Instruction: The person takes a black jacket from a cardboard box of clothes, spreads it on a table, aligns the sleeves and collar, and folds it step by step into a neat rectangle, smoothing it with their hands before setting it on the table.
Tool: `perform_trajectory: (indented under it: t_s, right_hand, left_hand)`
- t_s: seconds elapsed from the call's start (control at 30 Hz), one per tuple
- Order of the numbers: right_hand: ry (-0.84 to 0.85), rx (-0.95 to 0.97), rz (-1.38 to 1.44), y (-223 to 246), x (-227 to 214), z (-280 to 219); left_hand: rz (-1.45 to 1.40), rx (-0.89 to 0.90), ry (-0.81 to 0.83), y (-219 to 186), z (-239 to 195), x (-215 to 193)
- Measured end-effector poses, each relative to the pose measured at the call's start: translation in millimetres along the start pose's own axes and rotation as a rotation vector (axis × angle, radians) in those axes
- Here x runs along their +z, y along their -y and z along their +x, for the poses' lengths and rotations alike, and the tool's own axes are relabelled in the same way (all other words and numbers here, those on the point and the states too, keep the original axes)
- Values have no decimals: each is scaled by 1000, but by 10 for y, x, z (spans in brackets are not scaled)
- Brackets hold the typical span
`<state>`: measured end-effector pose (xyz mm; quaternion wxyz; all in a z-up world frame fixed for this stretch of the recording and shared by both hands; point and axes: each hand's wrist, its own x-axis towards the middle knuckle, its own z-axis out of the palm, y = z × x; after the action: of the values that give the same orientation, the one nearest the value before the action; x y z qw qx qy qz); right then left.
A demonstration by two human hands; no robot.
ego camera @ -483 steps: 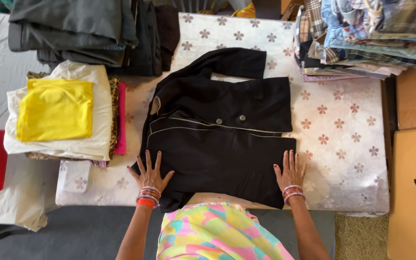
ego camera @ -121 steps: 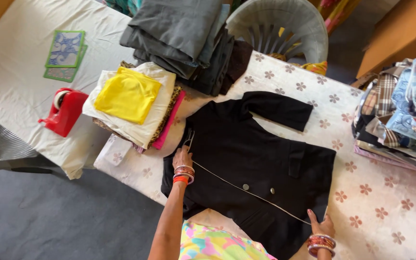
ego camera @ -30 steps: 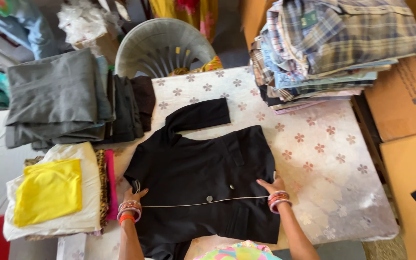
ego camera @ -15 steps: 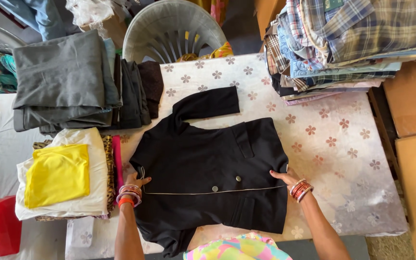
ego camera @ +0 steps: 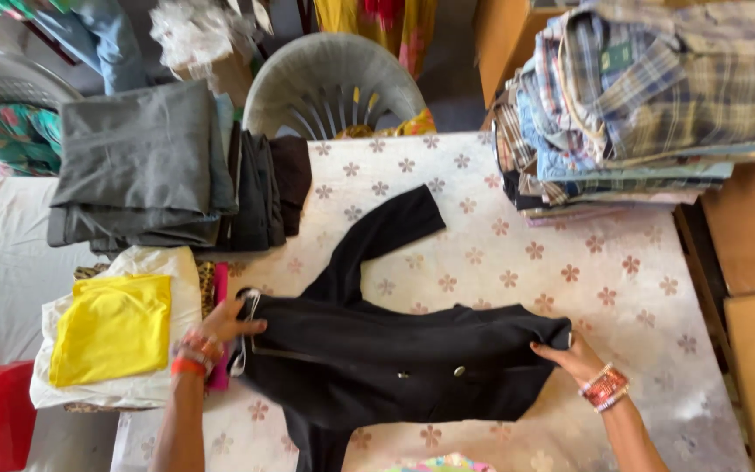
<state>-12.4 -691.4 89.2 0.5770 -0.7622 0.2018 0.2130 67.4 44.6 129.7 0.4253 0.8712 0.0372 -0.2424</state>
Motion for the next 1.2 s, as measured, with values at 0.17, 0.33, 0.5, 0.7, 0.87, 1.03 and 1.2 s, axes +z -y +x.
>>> perform_trajectory:
  t_s: [0.17,0.33,0.5,0.7,0.87,1.03,1.2]
  right_hand:
    - [-54,-370,-287,1183,-166,524]
    - [-260,-748,-154,2179,-381,677]
    - [-279,-546,298,2471,-153,724]
    - [-225,-274,163,1253,68,1513]
    - [-315,-196,-406,-307,61,2252]
    - [-269,321,-449,138,25,1905]
    - [-315,-462,-307,264,-65,1846]
  left_hand:
    - [35,366,-219,-1727,565,-792]
    - [-333,814,-590,-3090,545,-1690]
    - [-486,826,-670,-2813,865,-1721]
    - [1,416,-681,-1008,1289,-521]
    - [72,-83,-369,1002,1448,991]
    - [-371,-96,-473,1334,1327,1298]
    - [-72,157,-569,904,933,1066]
